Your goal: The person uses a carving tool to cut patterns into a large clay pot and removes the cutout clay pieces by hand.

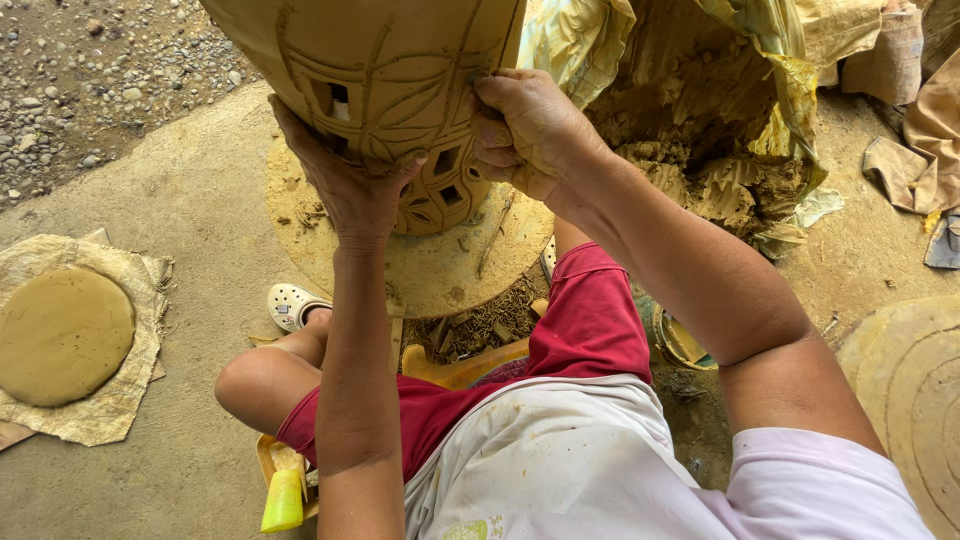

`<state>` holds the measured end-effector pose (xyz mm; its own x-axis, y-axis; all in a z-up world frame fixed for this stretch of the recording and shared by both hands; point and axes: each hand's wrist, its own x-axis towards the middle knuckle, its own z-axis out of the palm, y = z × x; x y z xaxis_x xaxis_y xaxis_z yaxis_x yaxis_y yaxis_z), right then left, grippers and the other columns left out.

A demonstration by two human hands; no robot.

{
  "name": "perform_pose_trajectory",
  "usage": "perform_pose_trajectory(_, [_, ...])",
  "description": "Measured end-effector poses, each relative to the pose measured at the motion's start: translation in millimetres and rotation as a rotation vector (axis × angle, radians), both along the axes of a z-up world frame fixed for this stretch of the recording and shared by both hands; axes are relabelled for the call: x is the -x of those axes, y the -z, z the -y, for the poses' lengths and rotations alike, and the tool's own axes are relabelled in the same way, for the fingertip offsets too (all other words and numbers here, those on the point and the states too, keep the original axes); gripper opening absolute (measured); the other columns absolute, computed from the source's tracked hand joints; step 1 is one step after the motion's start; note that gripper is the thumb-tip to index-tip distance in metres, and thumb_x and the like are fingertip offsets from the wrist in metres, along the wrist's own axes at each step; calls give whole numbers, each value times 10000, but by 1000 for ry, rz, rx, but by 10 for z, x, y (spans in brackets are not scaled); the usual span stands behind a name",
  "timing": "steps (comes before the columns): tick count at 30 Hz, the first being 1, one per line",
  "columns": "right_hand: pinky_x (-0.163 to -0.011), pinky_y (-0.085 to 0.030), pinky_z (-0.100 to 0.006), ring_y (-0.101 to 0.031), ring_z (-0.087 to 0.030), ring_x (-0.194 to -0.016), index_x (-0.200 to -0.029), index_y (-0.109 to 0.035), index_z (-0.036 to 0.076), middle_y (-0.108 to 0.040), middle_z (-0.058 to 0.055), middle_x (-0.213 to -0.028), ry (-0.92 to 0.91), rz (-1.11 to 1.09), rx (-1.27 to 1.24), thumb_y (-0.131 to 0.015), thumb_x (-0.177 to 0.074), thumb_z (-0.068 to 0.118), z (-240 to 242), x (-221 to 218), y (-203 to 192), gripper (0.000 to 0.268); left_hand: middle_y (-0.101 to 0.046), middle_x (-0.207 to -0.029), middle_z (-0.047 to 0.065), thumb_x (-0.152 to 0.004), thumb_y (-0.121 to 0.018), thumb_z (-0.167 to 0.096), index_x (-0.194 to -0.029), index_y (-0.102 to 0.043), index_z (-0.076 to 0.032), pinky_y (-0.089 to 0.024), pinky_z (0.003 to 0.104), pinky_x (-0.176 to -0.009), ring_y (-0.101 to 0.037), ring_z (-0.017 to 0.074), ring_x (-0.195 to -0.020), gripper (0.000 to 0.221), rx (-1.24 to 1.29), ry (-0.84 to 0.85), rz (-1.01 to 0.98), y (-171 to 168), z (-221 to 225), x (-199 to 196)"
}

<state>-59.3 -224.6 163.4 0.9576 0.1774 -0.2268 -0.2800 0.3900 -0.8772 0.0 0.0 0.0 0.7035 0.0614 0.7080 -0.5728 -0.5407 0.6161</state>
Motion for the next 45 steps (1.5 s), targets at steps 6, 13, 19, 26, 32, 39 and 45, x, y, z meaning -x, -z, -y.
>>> perform_pose_trajectory(6, [-371,-251,-276,-299,-72,-404,-764,-471,117,-356,55,-534,-11,20,27,-488,-1057,106,11,18,-32,294,-102,-1712,196,-747,-893,-813,-1655,66,-122,-256,551,-1358,-191,394,-1624,1491,5,-32,-15,9,35,25])
perform_pose_trajectory(13, [-366,-255,-272,-310,-69,-401,-810,-519,100,-370,51,-537,-10,11,26,-501,-1071,147,64,81,-59,266,-81,-1715,207,-738,-867,-816,-1649,82,-131,-243,585,-1364,-174,404,-1619,1483,-25,-81,-50,33,52,12])
perform_pose_trajectory(19, [-370,-258,-265,-318,-70,-409,-890,-552,51,-367,53,-547,-11,16,-25,-487,-1080,162,146,239,37,229,-69,-1719,199,-760,-891,-812,-1645,93,-134,-240,591,-1386,-165,391,-1625,1487,-13,-68,-82,93,49,-6])
perform_pose_trajectory(26, [-355,-303,-281,-369,-74,-419,-952,-544,60,-448,44,-565,75,445,942,-469,-1110,234,408,355,388,247,-33,-1743,186,-804,-906,-774,-1661,114,-163,-199,549,-1392,-107,377,-1657,1466,16,19,-71,197,-30,-47])
perform_pose_trajectory(32, [-325,-359,-322,-390,-136,-381,-937,-516,67,-451,-4,-553,264,785,1526,-474,-1140,180,419,272,613,236,-57,-1744,174,-789,-890,-783,-1661,106,-162,-221,519,-1378,-143,360,-1664,1462,61,69,-97,148,-39,-57])
perform_pose_trajectory(39, [-362,-388,-369,-455,-165,-378,-948,-511,62,-447,-26,-523,320,850,1532,-508,-1111,159,354,253,596,190,-46,-1739,180,-791,-916,-777,-1652,112,-165,-220,539,-1401,-140,375,-1656,1474,77,85,-128,85,-32,-27])
perform_pose_trajectory(45, [-365,-412,-369,-477,-176,-375,-944,-513,57,-437,-17,-519,320,837,1552,-511,-1107,169,341,223,600,197,-37,-1744,170,-798,-870,-803,-1659,114,-201,-222,541,-1410,-127,360,-1666,1440,37,58,-92,144,-43,-56])
